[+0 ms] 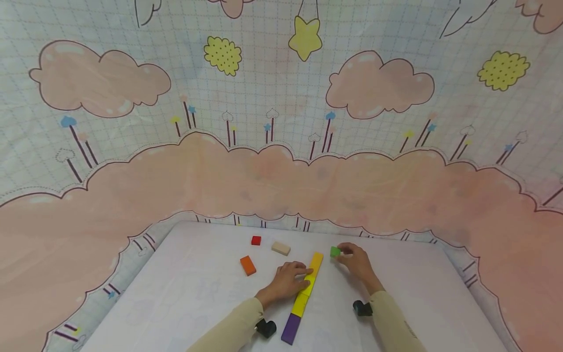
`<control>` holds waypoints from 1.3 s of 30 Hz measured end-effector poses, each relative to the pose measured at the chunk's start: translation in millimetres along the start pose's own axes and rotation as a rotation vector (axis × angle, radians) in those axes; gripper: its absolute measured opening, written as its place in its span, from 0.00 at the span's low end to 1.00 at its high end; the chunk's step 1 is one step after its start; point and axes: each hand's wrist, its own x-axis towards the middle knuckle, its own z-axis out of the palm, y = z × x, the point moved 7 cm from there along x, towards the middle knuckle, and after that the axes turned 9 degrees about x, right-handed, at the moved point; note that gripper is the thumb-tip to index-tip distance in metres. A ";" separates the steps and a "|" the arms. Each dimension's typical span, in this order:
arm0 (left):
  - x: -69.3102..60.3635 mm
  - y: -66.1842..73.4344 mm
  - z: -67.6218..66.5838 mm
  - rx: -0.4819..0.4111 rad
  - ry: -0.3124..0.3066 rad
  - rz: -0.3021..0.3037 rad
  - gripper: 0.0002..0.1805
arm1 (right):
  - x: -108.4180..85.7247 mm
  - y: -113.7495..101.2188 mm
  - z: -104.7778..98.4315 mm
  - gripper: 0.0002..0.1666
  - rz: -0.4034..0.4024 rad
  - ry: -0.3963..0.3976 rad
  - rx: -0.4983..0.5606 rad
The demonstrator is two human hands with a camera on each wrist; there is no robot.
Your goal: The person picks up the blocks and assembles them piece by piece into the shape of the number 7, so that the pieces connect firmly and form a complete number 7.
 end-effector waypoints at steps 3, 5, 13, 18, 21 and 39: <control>-0.1 0.2 -0.1 0.005 0.002 0.005 0.22 | -0.7 -2.6 3.2 0.23 0.003 0.002 0.015; -0.3 0.1 0.0 0.008 0.001 0.005 0.22 | -1.5 -3.6 5.5 0.23 0.011 0.004 0.027; -1.4 0.3 -1.0 0.001 -0.011 -0.007 0.21 | -2.0 -3.2 14.9 0.22 0.032 0.018 0.079; -1.7 0.6 -0.7 0.010 -0.007 -0.002 0.22 | -2.0 -6.2 19.0 0.22 0.015 0.034 0.080; -1.9 0.9 -0.6 0.011 -0.008 -0.001 0.22 | -1.7 -6.8 21.7 0.22 0.015 0.036 0.082; -4.8 2.1 -1.9 0.018 0.000 0.009 0.21 | 4.1 -7.9 36.0 0.24 0.054 0.042 0.173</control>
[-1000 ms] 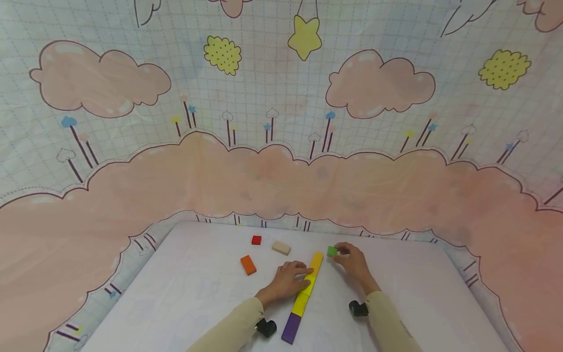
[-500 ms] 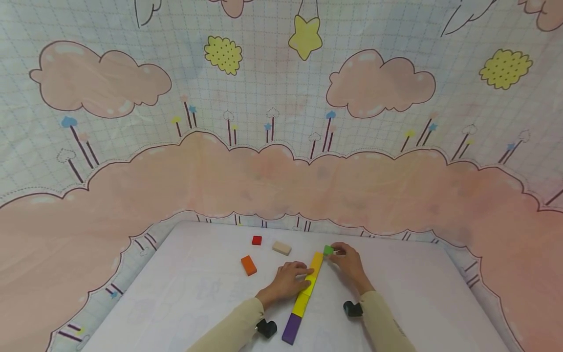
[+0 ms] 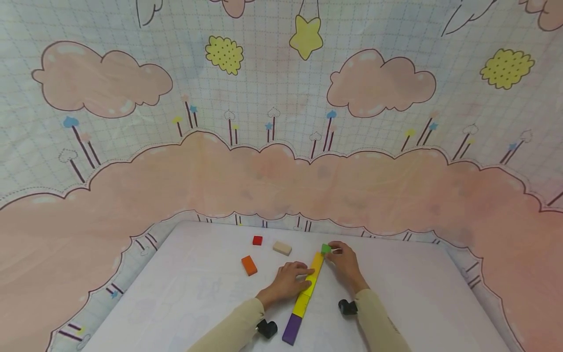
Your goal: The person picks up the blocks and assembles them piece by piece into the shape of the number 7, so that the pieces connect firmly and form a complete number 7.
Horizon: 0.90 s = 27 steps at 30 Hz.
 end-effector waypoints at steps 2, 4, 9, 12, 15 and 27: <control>-0.2 0.0 0.3 -0.001 -0.001 0.000 0.21 | 1.5 1.0 1.1 0.24 0.004 0.001 0.004; -0.1 0.1 0.3 -0.002 0.001 -0.001 0.21 | 3.0 1.3 2.5 0.24 0.010 0.002 0.007; -0.4 0.0 0.0 -0.002 -0.001 -0.003 0.21 | 6.2 -0.4 5.2 0.23 0.014 0.003 0.012; -0.4 -0.1 -0.1 -0.002 -0.002 -0.005 0.21 | 8.5 -1.2 6.2 0.23 0.008 0.003 0.016; 0.1 0.1 -0.5 -0.005 -0.003 -0.008 0.21 | 11.0 -1.2 7.5 0.24 0.011 0.001 0.020; -0.7 0.7 -1.7 -0.002 -0.006 -0.008 0.21 | 9.0 -2.3 12.2 0.24 0.035 -0.011 -0.002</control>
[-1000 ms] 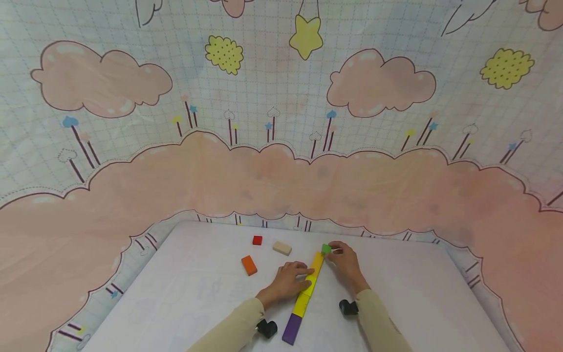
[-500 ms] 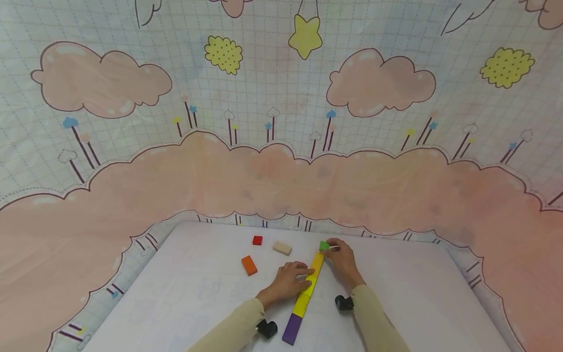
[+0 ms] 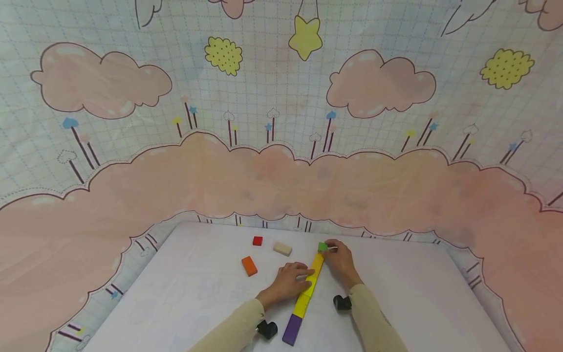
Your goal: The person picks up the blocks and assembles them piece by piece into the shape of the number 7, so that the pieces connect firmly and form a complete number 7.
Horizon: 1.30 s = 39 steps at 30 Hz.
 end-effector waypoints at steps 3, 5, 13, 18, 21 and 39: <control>-0.1 0.0 0.0 -0.001 0.000 -0.002 0.21 | -0.5 -1.0 1.1 0.23 -0.005 -0.006 -0.007; 0.6 0.1 0.3 0.008 0.003 0.004 0.21 | -0.6 -1.4 1.6 0.23 -0.001 -0.005 -0.005; 3.9 -0.4 1.1 0.032 0.012 0.019 0.21 | -0.5 -2.8 3.7 0.22 0.003 -0.001 -0.024; 3.6 -1.0 1.6 0.024 0.005 0.015 0.21 | 1.2 -0.4 3.9 0.22 0.022 0.005 -0.020; 3.3 -1.3 2.0 0.015 0.000 0.013 0.21 | 1.7 1.1 4.5 0.22 0.034 0.002 -0.017; 1.4 -1.5 2.2 0.000 -0.003 0.005 0.21 | 3.8 4.6 6.4 0.22 0.062 -0.006 -0.020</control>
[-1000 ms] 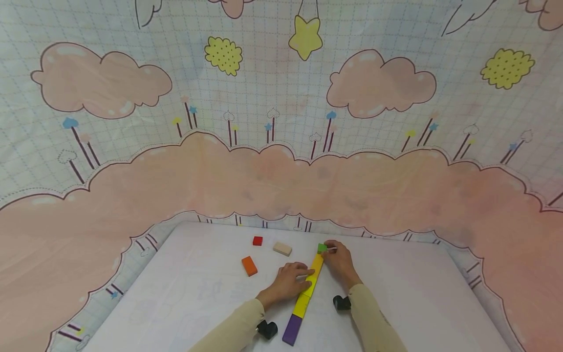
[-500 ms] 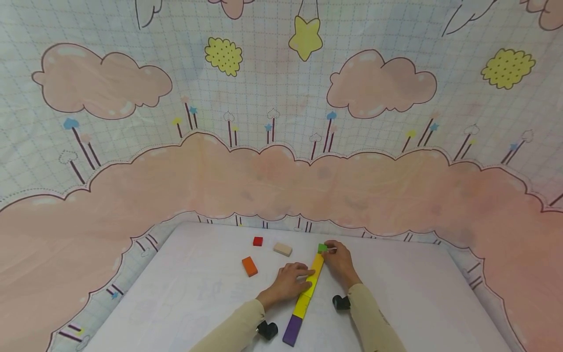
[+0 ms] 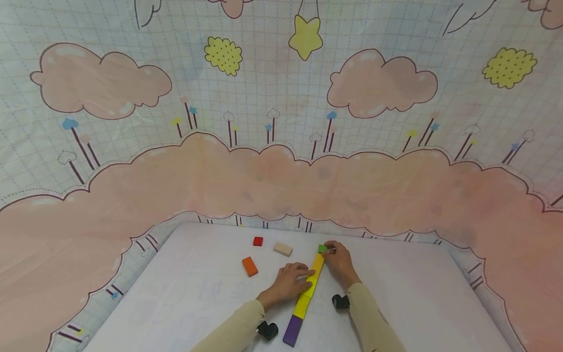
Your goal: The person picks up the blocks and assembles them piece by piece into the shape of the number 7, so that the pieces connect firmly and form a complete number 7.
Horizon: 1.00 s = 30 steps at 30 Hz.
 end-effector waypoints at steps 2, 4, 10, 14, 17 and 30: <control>-0.5 -0.2 0.0 -0.004 -0.002 0.000 0.21 | -0.2 -0.1 0.4 0.22 -0.004 -0.006 -0.010; -0.7 -0.3 0.0 -0.005 -0.003 0.000 0.21 | -0.3 -0.5 0.8 0.22 -0.003 -0.011 -0.020; -0.7 -0.5 0.3 -0.001 0.000 0.001 0.21 | -1.7 -3.1 1.8 0.21 -0.009 -0.036 -0.044; -0.9 -0.8 0.7 0.000 0.002 0.005 0.21 | -0.3 -1.3 2.5 0.22 0.006 -0.038 -0.047; -1.0 -1.0 0.8 0.001 0.000 0.003 0.21 | 0.3 -1.2 2.9 0.21 0.019 -0.036 -0.041; -1.5 -0.3 -0.6 -0.008 0.000 0.003 0.21 | 3.4 -6.6 2.6 0.19 -0.011 -0.051 -0.060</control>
